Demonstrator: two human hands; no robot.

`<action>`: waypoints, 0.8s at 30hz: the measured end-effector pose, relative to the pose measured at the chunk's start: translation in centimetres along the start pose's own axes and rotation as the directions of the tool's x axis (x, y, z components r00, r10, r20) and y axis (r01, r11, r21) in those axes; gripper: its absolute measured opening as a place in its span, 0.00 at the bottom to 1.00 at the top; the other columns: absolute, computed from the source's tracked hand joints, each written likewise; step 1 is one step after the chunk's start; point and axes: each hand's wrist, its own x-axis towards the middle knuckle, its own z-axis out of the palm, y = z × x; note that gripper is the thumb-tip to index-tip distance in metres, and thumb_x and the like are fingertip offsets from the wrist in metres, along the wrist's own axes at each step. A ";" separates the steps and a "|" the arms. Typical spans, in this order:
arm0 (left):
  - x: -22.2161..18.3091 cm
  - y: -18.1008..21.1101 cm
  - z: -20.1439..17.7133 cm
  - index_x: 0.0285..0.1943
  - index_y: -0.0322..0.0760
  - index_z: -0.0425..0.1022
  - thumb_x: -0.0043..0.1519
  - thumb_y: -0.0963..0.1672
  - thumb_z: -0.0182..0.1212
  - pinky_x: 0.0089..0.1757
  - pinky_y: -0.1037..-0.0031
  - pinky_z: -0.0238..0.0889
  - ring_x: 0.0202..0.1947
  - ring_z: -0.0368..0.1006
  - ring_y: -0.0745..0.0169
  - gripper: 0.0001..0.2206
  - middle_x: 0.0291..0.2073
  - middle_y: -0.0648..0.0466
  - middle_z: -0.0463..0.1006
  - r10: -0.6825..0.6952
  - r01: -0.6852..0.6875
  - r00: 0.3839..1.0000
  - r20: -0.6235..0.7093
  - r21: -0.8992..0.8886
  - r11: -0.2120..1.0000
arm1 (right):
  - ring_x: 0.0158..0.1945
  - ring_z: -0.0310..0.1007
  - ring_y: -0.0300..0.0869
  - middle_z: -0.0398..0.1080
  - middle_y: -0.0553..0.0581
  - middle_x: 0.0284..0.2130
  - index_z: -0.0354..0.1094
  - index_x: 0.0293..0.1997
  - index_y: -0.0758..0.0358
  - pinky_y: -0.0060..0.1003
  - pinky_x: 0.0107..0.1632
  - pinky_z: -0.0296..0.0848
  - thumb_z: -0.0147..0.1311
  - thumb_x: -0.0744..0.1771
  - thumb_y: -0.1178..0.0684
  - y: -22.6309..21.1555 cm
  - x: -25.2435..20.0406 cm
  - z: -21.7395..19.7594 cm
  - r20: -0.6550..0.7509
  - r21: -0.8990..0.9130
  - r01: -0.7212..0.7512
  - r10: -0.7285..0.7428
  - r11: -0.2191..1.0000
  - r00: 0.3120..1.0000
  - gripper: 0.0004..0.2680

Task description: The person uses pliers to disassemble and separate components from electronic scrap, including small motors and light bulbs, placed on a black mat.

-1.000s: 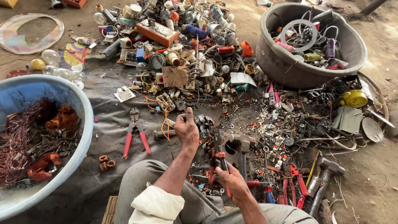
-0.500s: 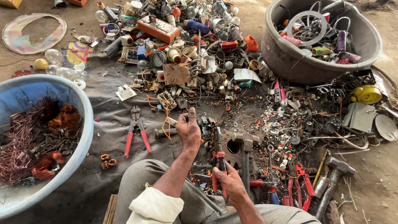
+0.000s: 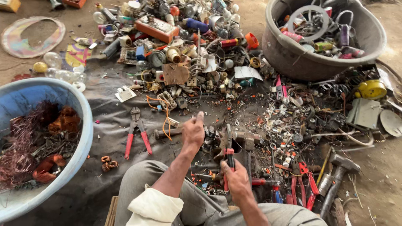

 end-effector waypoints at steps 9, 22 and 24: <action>1.0 2.7 -2.3 0.26 0.40 0.70 0.70 0.57 0.45 0.29 0.60 0.62 0.21 0.65 0.62 0.26 0.17 0.57 0.69 -0.004 0.080 0.889 -0.458 0.147 0.986 | 0.18 0.64 0.36 0.66 0.52 0.20 0.69 0.42 0.66 0.30 0.19 0.63 0.58 0.66 0.46 0.9 -4.9 1.0 0.138 0.015 0.000 -0.002 1.000 0.990 0.11; -0.6 2.7 -1.0 0.33 0.42 0.69 0.71 0.57 0.39 0.21 0.65 0.58 0.19 0.68 0.60 0.24 0.17 0.54 0.71 0.097 0.024 0.939 -0.330 0.345 0.938 | 0.22 0.68 0.37 0.70 0.52 0.23 0.70 0.42 0.65 0.32 0.25 0.70 0.54 0.68 0.48 1.4 -4.5 -1.1 0.067 -0.031 -0.026 0.028 0.999 0.997 0.10; 0.0 2.2 -1.7 0.33 0.43 0.68 0.70 0.58 0.38 0.21 0.65 0.57 0.18 0.69 0.61 0.23 0.16 0.54 0.72 0.117 0.037 0.911 -0.396 0.361 0.932 | 0.22 0.67 0.37 0.69 0.53 0.23 0.70 0.42 0.68 0.32 0.25 0.69 0.56 0.68 0.49 2.4 -4.3 -0.6 0.132 0.028 -0.026 0.022 0.999 0.991 0.10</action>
